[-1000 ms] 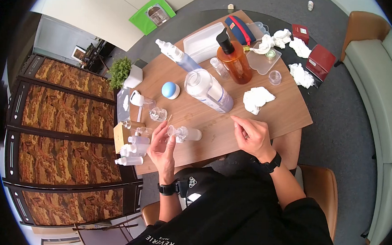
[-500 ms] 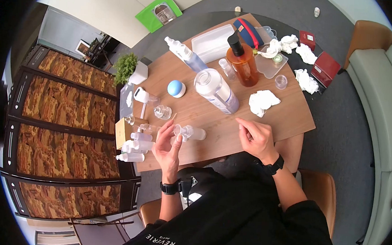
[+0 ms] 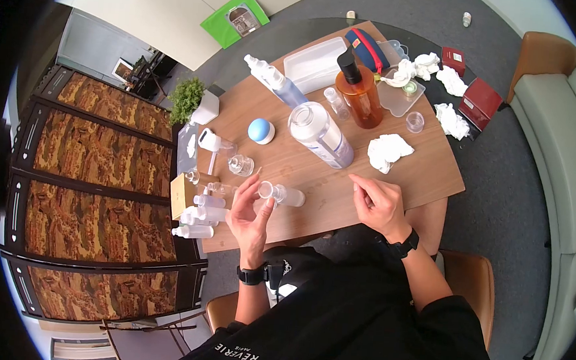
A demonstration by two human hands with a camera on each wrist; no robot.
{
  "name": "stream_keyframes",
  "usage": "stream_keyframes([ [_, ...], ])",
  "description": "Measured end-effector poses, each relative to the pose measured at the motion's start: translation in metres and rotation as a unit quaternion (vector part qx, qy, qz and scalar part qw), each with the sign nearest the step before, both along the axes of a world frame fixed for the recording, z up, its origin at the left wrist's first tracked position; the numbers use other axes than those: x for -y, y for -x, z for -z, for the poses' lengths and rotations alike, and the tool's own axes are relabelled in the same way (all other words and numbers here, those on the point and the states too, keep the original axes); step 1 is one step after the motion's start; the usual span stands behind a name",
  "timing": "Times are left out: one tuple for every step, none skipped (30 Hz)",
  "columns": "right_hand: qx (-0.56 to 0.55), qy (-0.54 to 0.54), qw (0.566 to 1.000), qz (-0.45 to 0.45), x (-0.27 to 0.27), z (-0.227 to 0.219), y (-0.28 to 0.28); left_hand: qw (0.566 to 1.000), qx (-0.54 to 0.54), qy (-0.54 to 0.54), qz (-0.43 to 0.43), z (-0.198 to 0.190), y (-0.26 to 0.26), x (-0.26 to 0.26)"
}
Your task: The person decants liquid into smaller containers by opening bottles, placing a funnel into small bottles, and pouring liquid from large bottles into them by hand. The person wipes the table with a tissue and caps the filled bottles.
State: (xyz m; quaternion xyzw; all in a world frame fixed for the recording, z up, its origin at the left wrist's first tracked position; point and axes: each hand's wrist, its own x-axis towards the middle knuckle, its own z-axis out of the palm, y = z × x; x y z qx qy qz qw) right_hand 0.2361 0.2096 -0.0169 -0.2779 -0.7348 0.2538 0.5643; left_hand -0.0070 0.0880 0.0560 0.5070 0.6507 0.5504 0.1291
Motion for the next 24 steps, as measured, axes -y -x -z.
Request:
stream_keyframes([
  [0.000, 0.001, 1.000, 0.000, 0.0001, 0.0006, -0.0001, 1.000, 0.005, -0.004, 0.000, 0.0013, 0.0001, -0.0004],
  [0.001, 0.002, 1.000, 0.001, 0.0002, 0.0005, -0.0001, 1.000, 0.005, -0.004, 0.001, 0.0012, 0.0000, -0.0004],
  [-0.001, 0.003, 1.000, 0.000, 0.0003, 0.0001, 0.0001, 1.000, 0.008, -0.004, 0.000, 0.0008, -0.0001, -0.0005],
  [-0.003, 0.004, 1.000, -0.001, 0.0003, -0.0001, 0.0000, 1.000, 0.011, -0.003, 0.000, 0.0006, -0.0002, -0.0006],
  [-0.003, 0.004, 1.000, -0.001, 0.0002, 0.0005, -0.0001, 1.000, 0.011, -0.003, 0.000, 0.0011, 0.0004, -0.0007],
  [-0.002, 0.005, 1.000, 0.000, 0.0003, 0.0014, 0.0001, 1.000, 0.010, -0.003, -0.001, 0.0018, 0.0015, -0.0006],
  [-0.001, 0.005, 1.000, 0.000, 0.0002, 0.0020, 0.0001, 1.000, 0.010, -0.003, -0.003, 0.0020, 0.0021, -0.0006],
  [-0.001, 0.005, 1.000, 0.001, 0.0001, 0.0020, 0.0000, 1.000, 0.010, -0.003, -0.002, 0.0011, 0.0020, -0.0006],
  [0.000, 0.006, 1.000, 0.000, 0.0002, 0.0020, -0.0001, 1.000, 0.007, 0.000, -0.004, -0.0007, 0.0013, -0.0005],
  [0.000, 0.007, 1.000, 0.000, 0.0001, 0.0019, -0.0001, 1.000, 0.004, 0.004, -0.006, -0.0020, 0.0009, -0.0004],
  [0.000, 0.007, 1.000, 0.000, 0.0000, 0.0017, 0.0000, 1.000, 0.004, 0.004, -0.006, -0.0024, 0.0008, -0.0005],
  [-0.001, 0.006, 1.000, 0.000, -0.0001, 0.0015, 0.0001, 1.000, 0.009, 0.002, -0.007, -0.0026, 0.0007, -0.0005],
  [-0.002, 0.006, 1.000, 0.000, 0.0001, 0.0013, 0.0001, 1.000, 0.014, 0.001, -0.008, -0.0025, 0.0006, -0.0002],
  [-0.001, 0.006, 1.000, -0.001, 0.0002, 0.0013, 0.0001, 1.000, 0.015, 0.001, -0.009, -0.0011, 0.0014, 0.0003],
  [-0.002, 0.006, 1.000, -0.001, 0.0002, 0.0013, 0.0002, 0.999, 0.030, -0.005, -0.009, 0.0015, 0.0031, 0.0011],
  [-0.003, 0.007, 1.000, -0.001, 0.0003, 0.0011, 0.0000, 0.999, 0.045, -0.010, -0.009, 0.0024, 0.0035, 0.0016],
  [-0.002, 0.007, 1.000, 0.000, 0.0007, 0.0004, -0.0005, 0.999, 0.046, -0.010, -0.009, 0.0024, 0.0031, 0.0018],
  [-0.002, 0.006, 1.000, 0.002, 0.0009, -0.0008, -0.0005, 0.999, 0.037, -0.006, -0.011, 0.0014, 0.0023, 0.0013],
  [-0.003, 0.004, 1.000, 0.003, 0.0006, -0.0019, -0.0004, 1.000, 0.028, -0.002, -0.013, 0.0003, 0.0018, 0.0004],
  [-0.002, 0.003, 1.000, 0.004, 0.0002, -0.0023, -0.0001, 1.000, 0.029, -0.003, -0.012, -0.0004, 0.0013, 0.0001],
  [-0.004, 0.003, 1.000, 0.006, 0.0003, -0.0019, 0.0000, 1.000, 0.025, 0.001, -0.010, -0.0009, 0.0006, 0.0003],
  [-0.005, 0.004, 1.000, 0.008, 0.0007, -0.0012, -0.0002, 1.000, 0.021, 0.005, -0.007, -0.0009, 0.0000, 0.0004],
  [-0.005, 0.004, 1.000, 0.009, 0.0008, -0.0005, -0.0006, 1.000, 0.022, 0.005, -0.006, -0.0008, -0.0004, 0.0002],
  [-0.003, 0.004, 1.000, 0.009, 0.0007, 0.0001, -0.0006, 1.000, 0.027, 0.002, -0.006, -0.0009, -0.0004, 0.0001],
])
